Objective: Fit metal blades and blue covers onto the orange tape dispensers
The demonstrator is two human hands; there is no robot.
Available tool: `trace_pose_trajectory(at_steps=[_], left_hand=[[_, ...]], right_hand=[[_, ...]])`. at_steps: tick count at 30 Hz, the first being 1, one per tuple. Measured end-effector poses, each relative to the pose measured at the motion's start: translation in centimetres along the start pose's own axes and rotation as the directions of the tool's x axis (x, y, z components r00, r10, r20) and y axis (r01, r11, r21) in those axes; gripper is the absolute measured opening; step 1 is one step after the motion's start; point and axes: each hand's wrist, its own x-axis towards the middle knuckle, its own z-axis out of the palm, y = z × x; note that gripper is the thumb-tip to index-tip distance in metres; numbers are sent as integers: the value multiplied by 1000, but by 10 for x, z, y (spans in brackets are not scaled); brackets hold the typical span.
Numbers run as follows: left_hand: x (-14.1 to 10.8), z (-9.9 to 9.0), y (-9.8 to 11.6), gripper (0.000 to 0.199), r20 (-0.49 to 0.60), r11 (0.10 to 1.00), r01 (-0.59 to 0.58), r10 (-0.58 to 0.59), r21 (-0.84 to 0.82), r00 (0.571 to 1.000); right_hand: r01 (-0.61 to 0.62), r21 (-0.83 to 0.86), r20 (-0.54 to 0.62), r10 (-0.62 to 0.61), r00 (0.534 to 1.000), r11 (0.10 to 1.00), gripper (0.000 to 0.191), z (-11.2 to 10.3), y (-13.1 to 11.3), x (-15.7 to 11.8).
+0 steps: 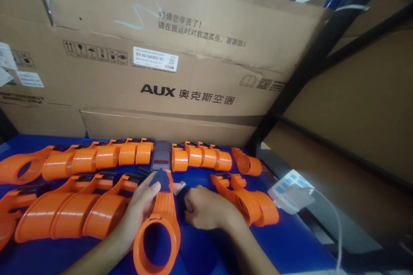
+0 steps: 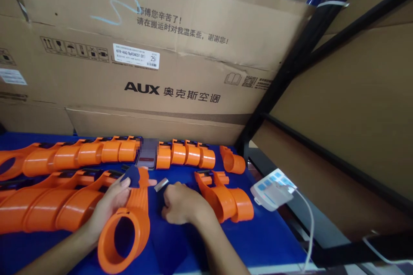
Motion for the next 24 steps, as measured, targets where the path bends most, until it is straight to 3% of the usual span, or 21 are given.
trace_pose_trajectory(at_steps=[5, 11, 14, 19, 22, 24], left_hand=[[5, -7, -5, 43, 59, 996, -77, 74, 38, 995], [4, -9, -9, 47, 125, 989, -102, 88, 109, 988], [3, -7, -9, 43, 170, 982, -146, 124, 120, 978], [3, -4, -9, 38, 99, 975, -196, 186, 108, 978], [4, -3, -9, 36, 71, 982, -185, 182, 46, 981], [5, -2, -7, 34, 55, 984, -180, 180, -1, 982]], right_hand=[[-15, 102, -202, 35, 979, 995, 25, -3, 6, 11], [29, 383, -476, 170, 863, 923, 20, -4, 16, 19], [122, 521, -507, 191, 840, 845, 24, 1, 16, 21], [285, 652, -535, 161, 829, 703, 45, -1, 8, 20], [359, 778, -476, 111, 873, 516, 45, -3, 4, 18], [330, 840, -397, 73, 915, 431, 44, 1, 2, 18]])
